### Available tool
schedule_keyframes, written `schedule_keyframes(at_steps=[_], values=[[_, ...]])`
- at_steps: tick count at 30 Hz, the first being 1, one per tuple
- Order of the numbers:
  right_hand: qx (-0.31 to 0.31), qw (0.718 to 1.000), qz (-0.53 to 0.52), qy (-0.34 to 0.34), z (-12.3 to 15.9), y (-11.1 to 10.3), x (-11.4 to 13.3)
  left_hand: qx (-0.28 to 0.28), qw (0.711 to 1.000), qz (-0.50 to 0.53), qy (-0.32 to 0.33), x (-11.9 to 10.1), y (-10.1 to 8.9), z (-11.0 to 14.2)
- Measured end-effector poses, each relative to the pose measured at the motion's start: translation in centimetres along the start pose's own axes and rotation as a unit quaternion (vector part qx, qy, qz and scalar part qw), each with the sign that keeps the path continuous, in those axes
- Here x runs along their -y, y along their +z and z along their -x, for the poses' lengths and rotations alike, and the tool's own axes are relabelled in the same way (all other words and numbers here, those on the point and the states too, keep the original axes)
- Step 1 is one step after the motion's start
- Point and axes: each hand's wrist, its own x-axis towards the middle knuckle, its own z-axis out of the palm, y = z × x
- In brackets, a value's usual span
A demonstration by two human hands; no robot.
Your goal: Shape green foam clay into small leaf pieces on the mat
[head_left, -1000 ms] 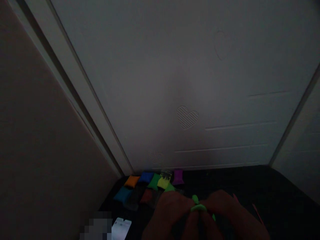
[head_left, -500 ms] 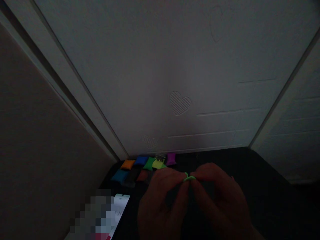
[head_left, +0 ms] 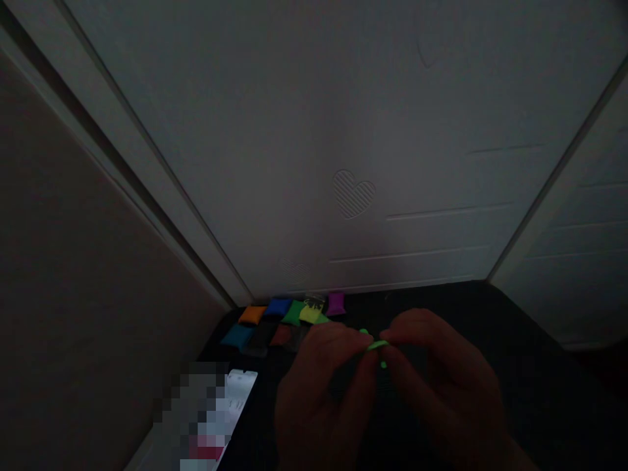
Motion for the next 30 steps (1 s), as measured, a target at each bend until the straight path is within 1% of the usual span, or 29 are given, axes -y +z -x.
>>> schedule_keyframes(at_steps=[4,12,15,19,23,27,30], values=[[-0.001,1.0,-0.002,0.0,0.09,-0.09,0.17,0.001,1.0,0.022,0.001,-0.13,0.08,-0.1],[0.001,1.0,-0.018,-0.012,-0.11,-0.22,0.11,0.016,1.0,0.022,-0.003,-0.32,-0.16,-0.16],[0.012,0.999,-0.029,-0.005,-0.18,-0.11,-0.01,0.03,0.999,0.012,0.0,-0.23,-0.22,-0.29],[0.016,0.999,-0.047,0.013,-0.14,0.13,-0.13,0.021,1.0,-0.004,-0.002,-0.08,-0.27,-0.28],[0.021,0.998,-0.053,0.009,-0.04,0.14,-0.08,0.036,0.999,-0.007,0.017,0.01,-0.41,-0.24],[0.035,0.998,-0.05,0.03,0.08,-0.07,-0.07,0.043,0.997,-0.012,0.059,0.33,-0.65,-0.26],[0.028,0.998,-0.046,0.029,0.06,-0.13,-0.13,0.041,0.996,-0.017,0.08,0.51,-0.79,-0.3]])
